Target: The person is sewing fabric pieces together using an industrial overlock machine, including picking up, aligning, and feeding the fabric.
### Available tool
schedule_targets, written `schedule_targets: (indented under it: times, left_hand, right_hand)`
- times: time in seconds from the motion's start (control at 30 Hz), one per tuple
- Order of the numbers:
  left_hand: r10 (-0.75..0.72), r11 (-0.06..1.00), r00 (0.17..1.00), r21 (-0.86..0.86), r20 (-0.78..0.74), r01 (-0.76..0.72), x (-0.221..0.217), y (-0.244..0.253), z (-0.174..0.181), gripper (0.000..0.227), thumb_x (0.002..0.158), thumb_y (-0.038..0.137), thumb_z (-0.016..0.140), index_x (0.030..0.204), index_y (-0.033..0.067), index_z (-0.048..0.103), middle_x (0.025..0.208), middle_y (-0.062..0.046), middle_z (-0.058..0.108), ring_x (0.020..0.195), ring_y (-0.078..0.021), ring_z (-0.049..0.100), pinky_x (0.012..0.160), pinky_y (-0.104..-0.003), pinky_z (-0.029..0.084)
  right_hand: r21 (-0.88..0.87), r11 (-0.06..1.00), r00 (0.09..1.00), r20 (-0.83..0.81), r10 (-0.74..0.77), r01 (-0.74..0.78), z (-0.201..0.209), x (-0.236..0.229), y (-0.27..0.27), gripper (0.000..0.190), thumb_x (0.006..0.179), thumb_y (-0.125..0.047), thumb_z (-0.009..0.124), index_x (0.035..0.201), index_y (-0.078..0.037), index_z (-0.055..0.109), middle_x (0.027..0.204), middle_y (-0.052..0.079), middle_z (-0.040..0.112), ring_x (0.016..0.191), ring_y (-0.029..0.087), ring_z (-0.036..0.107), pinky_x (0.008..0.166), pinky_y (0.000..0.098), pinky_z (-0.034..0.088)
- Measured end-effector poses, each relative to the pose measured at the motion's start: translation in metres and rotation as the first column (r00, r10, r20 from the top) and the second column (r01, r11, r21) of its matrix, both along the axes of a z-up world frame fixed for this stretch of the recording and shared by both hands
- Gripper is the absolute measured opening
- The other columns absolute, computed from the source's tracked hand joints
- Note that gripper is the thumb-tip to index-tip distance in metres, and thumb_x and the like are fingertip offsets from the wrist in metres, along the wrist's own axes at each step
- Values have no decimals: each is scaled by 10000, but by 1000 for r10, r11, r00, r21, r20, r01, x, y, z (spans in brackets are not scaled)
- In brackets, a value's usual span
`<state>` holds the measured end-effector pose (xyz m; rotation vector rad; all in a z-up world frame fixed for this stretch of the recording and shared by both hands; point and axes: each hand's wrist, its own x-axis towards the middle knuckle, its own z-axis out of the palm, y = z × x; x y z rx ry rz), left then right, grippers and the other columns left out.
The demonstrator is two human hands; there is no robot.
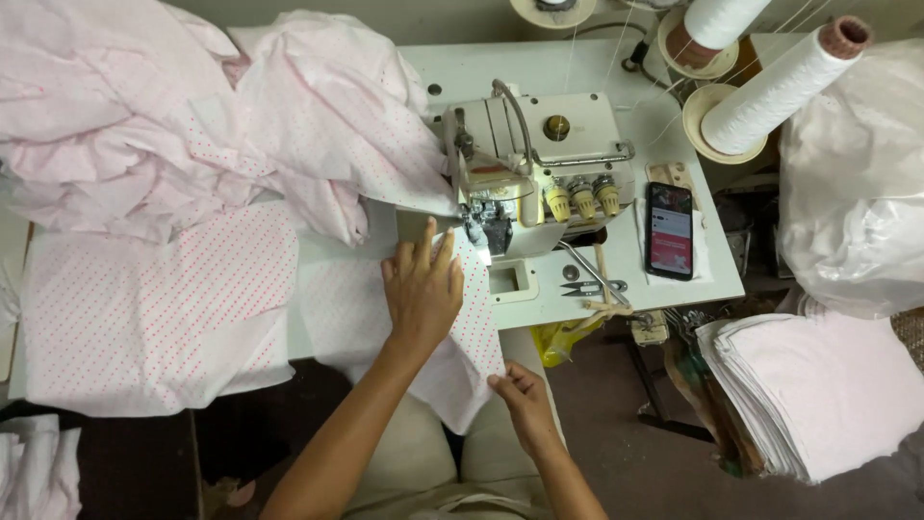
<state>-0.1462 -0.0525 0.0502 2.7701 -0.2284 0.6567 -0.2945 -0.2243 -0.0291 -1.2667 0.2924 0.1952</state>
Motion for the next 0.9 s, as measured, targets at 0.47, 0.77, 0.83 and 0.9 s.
schedule_targets:
  times: [0.47,0.77,0.83,0.9]
  left_hand:
    - [-118,958,993,-264,2,114,16,87,-51,588,863,135,556,1436,13,499,1498,-207,436,1385,-377,416,1074,-530,392]
    - [312,941,915,-44,-257,-334,6,252,-105,217,895,152,682,1074,28,668,975,-154,618,892,-366,592,600,-490,518]
    - [310,916,914,-177,-263,-361,12,267,-101,286,1012,330,690,960,51,721,841,-123,718,752,-367,667,641,-485,468]
    - [241,714,853,-510,-463,-479,12,270,-81,291,929,94,503,889,46,787,1152,-61,777,1063,-246,707,921,-362,538]
  right_hand:
    - [-393,899,981,-49,190,-193,-75,-20,-32,338,902,-157,743,672,-156,495,650,-44,441,627,66,389,595,252,298]
    - [-463,839,956,-203,213,-286,-90,-27,-27,80,882,-89,729,911,-64,799,749,15,737,703,108,660,702,243,528]
    - [-465,833,953,-191,236,-299,-87,-17,-15,56,890,-97,733,908,-77,782,761,3,718,712,93,632,691,237,520]
    - [-560,728,917,-198,347,-396,-82,-11,-3,158,861,-149,760,1004,-120,821,966,-14,836,832,94,712,807,236,554]
